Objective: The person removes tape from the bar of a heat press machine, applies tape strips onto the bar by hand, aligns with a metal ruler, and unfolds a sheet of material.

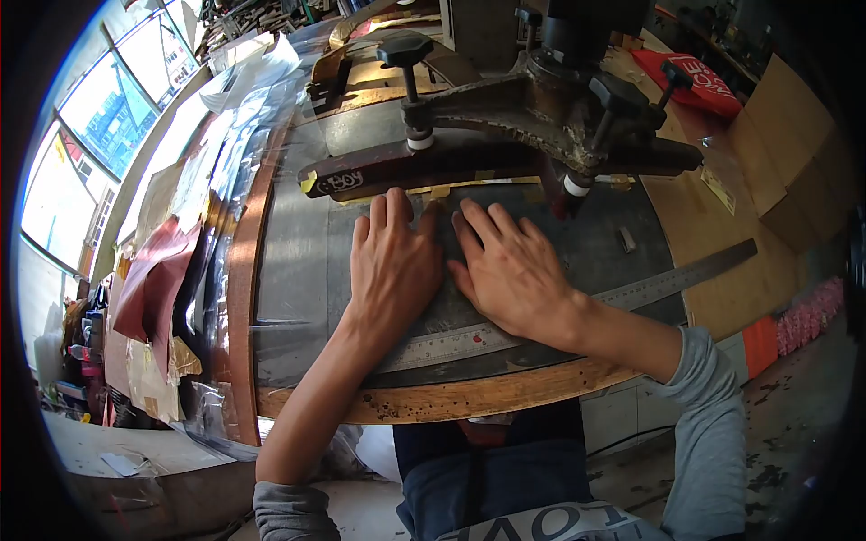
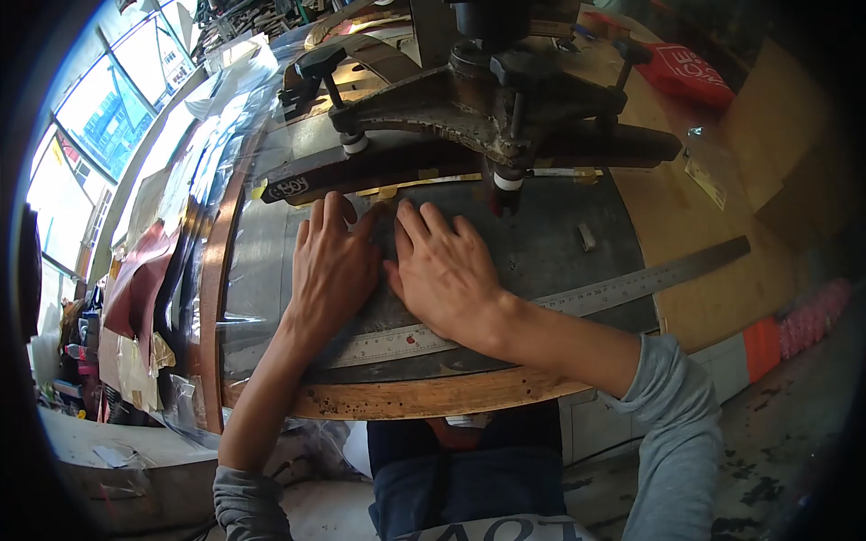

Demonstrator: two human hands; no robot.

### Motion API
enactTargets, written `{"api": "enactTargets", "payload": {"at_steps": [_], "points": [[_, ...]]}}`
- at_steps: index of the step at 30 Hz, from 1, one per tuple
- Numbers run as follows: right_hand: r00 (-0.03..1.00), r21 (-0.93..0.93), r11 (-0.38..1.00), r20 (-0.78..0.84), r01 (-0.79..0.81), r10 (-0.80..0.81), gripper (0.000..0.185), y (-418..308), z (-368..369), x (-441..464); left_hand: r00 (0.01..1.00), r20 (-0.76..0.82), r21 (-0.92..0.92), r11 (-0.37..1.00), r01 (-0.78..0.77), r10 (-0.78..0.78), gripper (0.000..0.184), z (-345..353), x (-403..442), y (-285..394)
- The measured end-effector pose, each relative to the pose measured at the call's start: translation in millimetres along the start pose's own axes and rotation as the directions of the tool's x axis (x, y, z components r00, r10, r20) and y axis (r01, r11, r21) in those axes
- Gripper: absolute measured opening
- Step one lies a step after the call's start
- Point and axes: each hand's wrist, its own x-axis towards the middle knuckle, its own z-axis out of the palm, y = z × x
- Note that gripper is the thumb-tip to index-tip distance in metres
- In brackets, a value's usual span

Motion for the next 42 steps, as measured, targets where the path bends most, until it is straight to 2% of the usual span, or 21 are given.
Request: {"api": "enactTargets", "payload": {"at_steps": [2,13,16,19,23,26,32,35,37,40,42], "points": [[1.0,-0.011,1.0,0.008,-0.01,0.01,0.041,1,2,7,0.999,0.028,-0.016,1.0,0.023,-0.023,0.045,-1,0,1],[0.999,0.004,1.0,-0.047,-0.016,0.016,0.035,5,14,18,0.999,0.044,-0.084,0.996,-0.018,0.022,0.042,2,1,-4],[1.0,0.04,0.999,-0.014,-0.016,0.016,0.035,5,13,18,0.997,0.072,-0.118,0.993,-0.02,0.029,0.042,1,3,-5],[0.998,0.083,0.996,-0.063,-0.015,0.02,0.033,6,15,16,0.996,0.076,-0.158,0.987,-0.034,0.047,0.043,2,3,-7],[0.999,0.093,0.995,-0.035,-0.028,0.031,0.04,5,13,15,0.996,0.055,-0.156,0.986,-0.059,0.068,0.043,4,2,-8],[0.999,0.104,0.994,-0.026,-0.028,0.031,0.036,6,12,15,0.99,0.123,-0.189,0.981,-0.042,0.066,0.041,1,3,-9],[0.997,0.146,0.989,-0.065,-0.019,0.029,0.03,7,16,13,0.991,0.115,-0.174,0.984,-0.046,0.067,0.04,0,3,-8],[0.997,0.156,0.988,-0.076,-0.014,0.026,0.03,7,14,13,0.992,-0.028,-0.095,0.988,-0.124,0.122,0.029,5,1,-7],[0.996,0.152,0.988,-0.089,-0.009,0.023,0.029,7,13,12,0.993,-0.027,-0.087,0.989,-0.12,0.118,0.031,6,1,-7],[0.999,0.108,0.994,-0.049,-0.008,0.013,0.042,8,12,12,0.995,-0.003,-0.112,0.989,-0.097,0.098,0.033,3,2,-7],[0.996,0.118,0.993,-0.085,0.0,0.01,0.043,9,14,12,0.996,0.015,-0.105,0.99,-0.09,0.092,0.034,0,3,-8]]}}
